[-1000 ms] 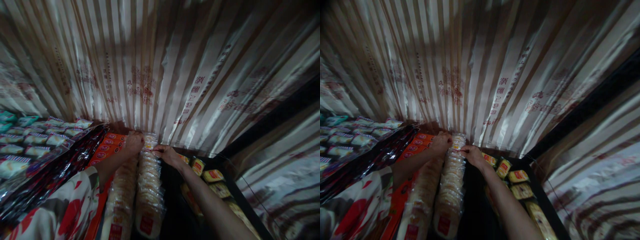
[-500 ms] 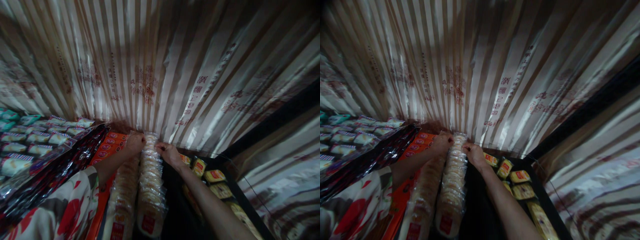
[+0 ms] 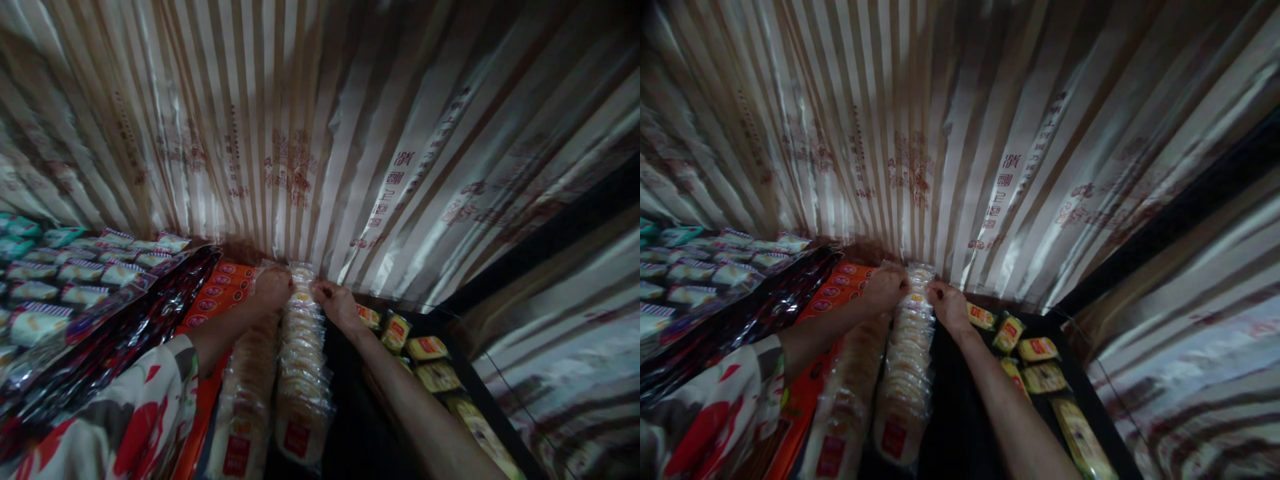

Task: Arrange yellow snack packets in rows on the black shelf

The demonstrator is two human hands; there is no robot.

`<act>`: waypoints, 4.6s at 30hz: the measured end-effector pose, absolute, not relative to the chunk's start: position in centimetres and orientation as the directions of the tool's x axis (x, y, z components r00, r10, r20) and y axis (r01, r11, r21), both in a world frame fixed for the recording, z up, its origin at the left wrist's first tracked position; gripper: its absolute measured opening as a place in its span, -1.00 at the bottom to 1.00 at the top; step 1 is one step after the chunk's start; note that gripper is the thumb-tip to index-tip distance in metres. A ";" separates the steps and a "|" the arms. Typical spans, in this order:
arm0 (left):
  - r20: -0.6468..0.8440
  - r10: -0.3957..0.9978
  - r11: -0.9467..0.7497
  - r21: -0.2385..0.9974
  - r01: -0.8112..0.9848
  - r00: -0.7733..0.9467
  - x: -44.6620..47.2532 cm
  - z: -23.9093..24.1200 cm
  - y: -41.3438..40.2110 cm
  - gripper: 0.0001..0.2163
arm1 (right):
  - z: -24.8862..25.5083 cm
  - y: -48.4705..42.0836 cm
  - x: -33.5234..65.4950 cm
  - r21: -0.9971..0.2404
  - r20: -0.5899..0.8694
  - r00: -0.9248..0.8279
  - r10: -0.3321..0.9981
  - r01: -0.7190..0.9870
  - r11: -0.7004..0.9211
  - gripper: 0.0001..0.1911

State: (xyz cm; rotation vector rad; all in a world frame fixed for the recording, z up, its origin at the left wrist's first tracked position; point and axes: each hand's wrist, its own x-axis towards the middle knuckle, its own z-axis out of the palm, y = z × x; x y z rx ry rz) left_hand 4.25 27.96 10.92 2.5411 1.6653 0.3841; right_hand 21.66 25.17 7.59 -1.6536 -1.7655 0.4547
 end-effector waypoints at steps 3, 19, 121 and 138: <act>0.140 0.932 -0.358 0.214 0.909 0.334 4.6 10.8 27.9 -0.81 | 7.9 24.3 21.7 -0.658 0.322 0.036 0.946 0.727 0.196 -0.70; 0.149 0.941 -0.329 0.209 0.921 0.303 4.8 10.7 27.5 -0.78 | 6.7 23.2 21.8 -0.818 0.091 -0.042 0.995 0.566 0.099 -0.70; 0.241 0.795 -0.606 0.326 0.725 0.556 2.3 10.8 23.2 -0.65 | 6.7 19.7 19.9 -0.739 0.303 0.098 0.948 0.652 0.169 -0.71; 0.208 0.843 -0.538 0.360 0.763 0.496 2.7 10.6 23.3 -0.64 | 7.7 16.6 20.5 -0.745 0.168 -0.008 0.986 0.654 0.132 -0.72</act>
